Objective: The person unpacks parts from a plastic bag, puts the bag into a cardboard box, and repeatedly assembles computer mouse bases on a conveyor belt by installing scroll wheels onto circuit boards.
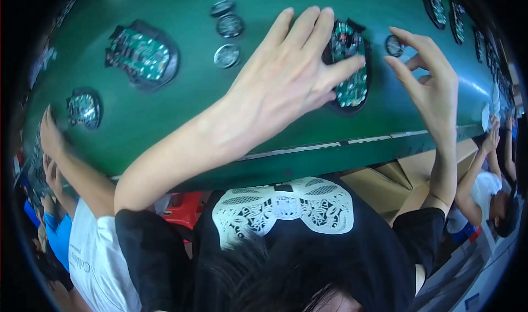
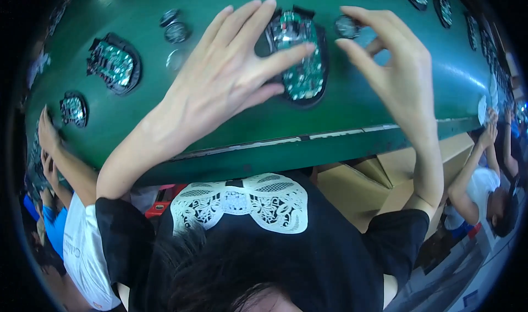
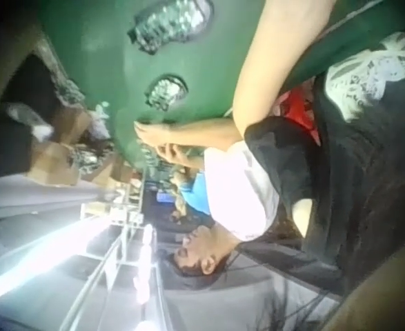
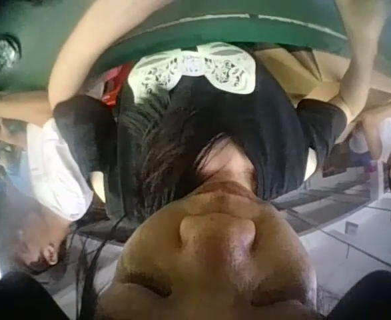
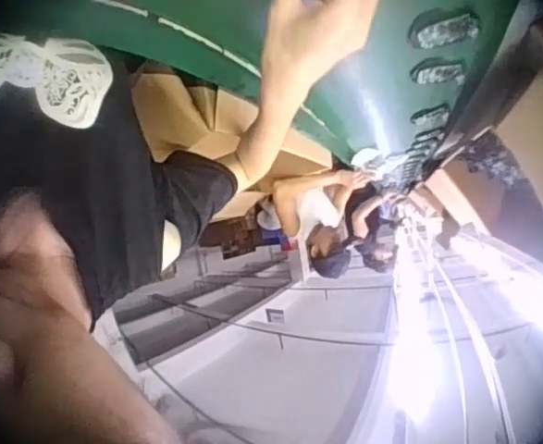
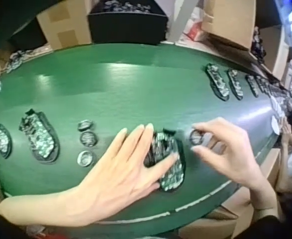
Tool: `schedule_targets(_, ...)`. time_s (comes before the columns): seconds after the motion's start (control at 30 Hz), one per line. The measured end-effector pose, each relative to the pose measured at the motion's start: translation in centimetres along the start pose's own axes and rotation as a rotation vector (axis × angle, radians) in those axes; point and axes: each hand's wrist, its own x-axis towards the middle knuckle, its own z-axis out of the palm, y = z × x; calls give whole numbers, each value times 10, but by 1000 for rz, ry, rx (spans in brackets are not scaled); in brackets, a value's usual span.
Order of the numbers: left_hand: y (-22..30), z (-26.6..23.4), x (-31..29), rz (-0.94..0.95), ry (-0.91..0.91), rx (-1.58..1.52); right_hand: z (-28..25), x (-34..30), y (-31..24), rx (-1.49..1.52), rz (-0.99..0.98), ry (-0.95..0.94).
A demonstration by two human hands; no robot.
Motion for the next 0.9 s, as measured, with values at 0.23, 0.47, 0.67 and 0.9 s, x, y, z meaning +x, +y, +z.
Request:
schedule_targets(0.23,12,-4,-7,37,-91,-26,6,-17,-2,101,-78,-40)
schedule_targets(0.47,20,-3,-4,6,-125,36,3,-13,-14,122,-154,-81)
schedule_targets(0.67,20,-3,10,35,-161,10,4,-9,-10,26,-113,-117)
schedule_targets(0.9,20,-4,16,36,-184,-55,1,-14,-7,-186,-270,41)
